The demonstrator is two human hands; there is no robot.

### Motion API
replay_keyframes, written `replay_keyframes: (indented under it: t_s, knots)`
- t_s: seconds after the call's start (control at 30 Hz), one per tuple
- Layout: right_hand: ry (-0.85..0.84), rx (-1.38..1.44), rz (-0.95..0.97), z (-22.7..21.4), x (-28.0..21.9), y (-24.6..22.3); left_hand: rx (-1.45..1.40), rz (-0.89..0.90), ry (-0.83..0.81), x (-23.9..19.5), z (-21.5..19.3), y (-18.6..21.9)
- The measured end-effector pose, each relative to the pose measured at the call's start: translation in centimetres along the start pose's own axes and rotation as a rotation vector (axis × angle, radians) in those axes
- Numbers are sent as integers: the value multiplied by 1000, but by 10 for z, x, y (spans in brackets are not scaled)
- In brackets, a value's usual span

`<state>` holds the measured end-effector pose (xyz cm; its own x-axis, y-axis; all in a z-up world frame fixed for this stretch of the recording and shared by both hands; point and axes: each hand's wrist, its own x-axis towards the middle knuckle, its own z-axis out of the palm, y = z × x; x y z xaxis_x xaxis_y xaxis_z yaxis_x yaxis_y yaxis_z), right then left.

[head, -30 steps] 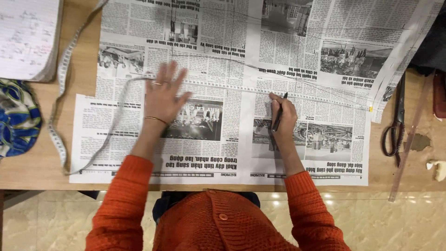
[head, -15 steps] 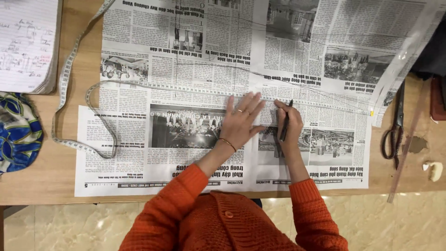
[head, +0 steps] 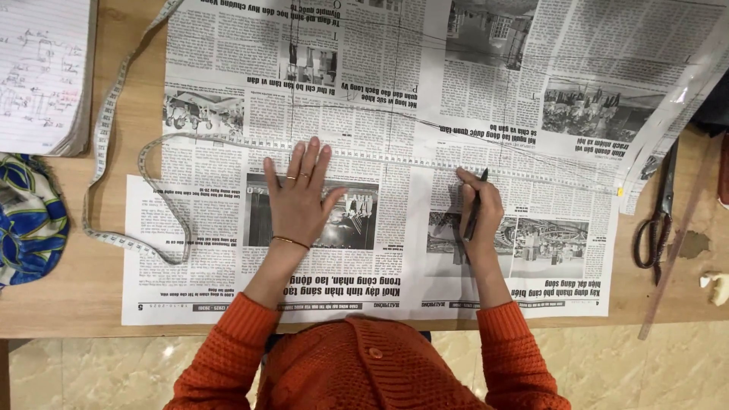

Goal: The person uses a ruler and a pen to measure and mark lines on a newspaper spread out on a wooden table. They draw straight lines along the ruler's edge and make small marks at specific intervals.

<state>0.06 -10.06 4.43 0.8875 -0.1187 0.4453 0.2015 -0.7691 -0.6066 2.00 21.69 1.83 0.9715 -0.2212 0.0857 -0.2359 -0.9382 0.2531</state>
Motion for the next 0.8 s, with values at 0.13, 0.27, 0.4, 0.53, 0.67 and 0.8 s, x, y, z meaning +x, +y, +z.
replay_keyframes:
  t_s: [0.13, 0.27, 0.4, 0.53, 0.67, 0.8]
  knots:
    - [-5, -16, -15, 0, -1, 3, 32, 6, 140, -6, -3, -10]
    - [1, -5, -14, 2, -3, 6, -19, -19, 109, -7, 3, -14]
    - [9, 2, -25, 2, -1, 2, 6, -7, 70, -6, 3, -11]
    - [-14, 11, -31, -3, 4, -13, -34, 39, 1, -2, -11, -10]
    - [-47, 31, -75, 7, 16, -27, 13, 22, -40, -1, -13, -6]
    - [-189, 314, 59, 46, 31, -88, 5, 10, -96, 1, -24, -2]
